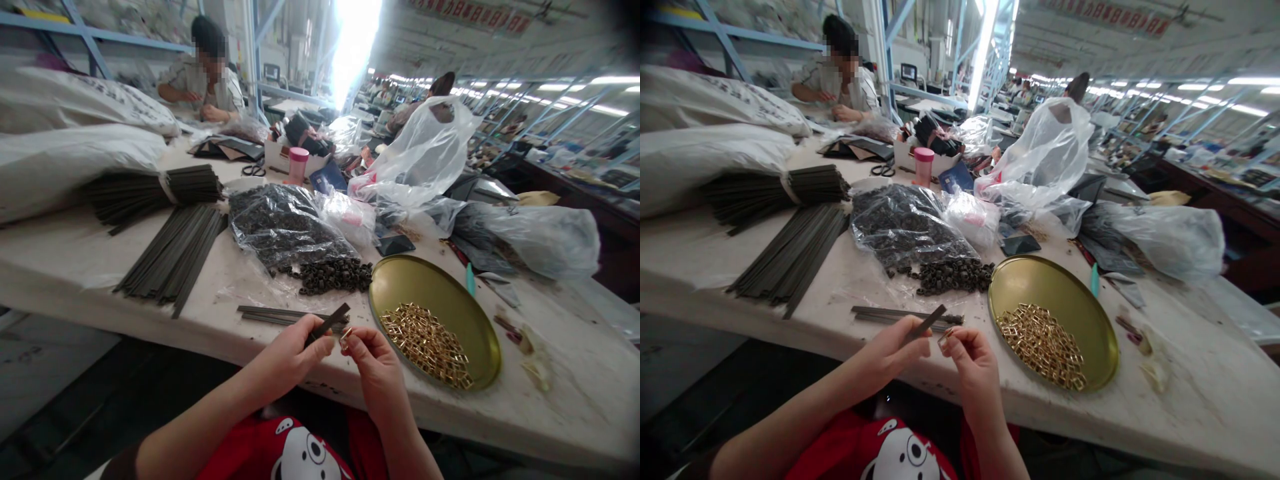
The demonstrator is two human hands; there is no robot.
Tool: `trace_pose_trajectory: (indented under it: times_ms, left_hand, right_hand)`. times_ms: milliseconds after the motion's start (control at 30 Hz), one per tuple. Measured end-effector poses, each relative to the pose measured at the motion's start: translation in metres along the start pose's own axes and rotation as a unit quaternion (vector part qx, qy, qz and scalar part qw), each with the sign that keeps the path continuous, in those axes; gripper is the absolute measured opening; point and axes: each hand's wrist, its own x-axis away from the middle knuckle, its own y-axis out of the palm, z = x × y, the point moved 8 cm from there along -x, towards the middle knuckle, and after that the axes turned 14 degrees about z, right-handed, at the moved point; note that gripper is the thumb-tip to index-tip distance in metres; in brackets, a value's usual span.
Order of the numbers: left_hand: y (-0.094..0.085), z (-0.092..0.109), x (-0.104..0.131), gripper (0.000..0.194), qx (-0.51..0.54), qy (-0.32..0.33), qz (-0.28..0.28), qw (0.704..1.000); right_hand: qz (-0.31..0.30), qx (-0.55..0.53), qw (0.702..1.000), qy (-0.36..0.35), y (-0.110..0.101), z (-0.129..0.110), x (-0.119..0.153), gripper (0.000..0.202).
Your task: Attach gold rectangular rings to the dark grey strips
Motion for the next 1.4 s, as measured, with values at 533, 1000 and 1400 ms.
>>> trace_pose_trajectory:
  times_ms: [533, 1000, 1400]
  left_hand:
    - [0.009, -0.006, 0.016, 0.026, -0.089, 0.023, -0.083, 0.992]
    - [0.009, -0.001, 0.01, 0.018, -0.098, -0.012, -0.091, 0.991]
    - [0.018, -0.009, 0.013, 0.019, -0.051, -0.03, -0.097, 0.993]
  right_hand:
    - [-0.016, -0.207, 0.95, 0.231, 0.017, 0.015, 0.018, 0.02]
    - [0.012, -0.151, 0.969, 0.196, 0.011, 0.01, 0.013, 0.019]
    - [-0.011, -0.077, 0.984, 0.159, 0.01, 0.027, 0.027, 0.02]
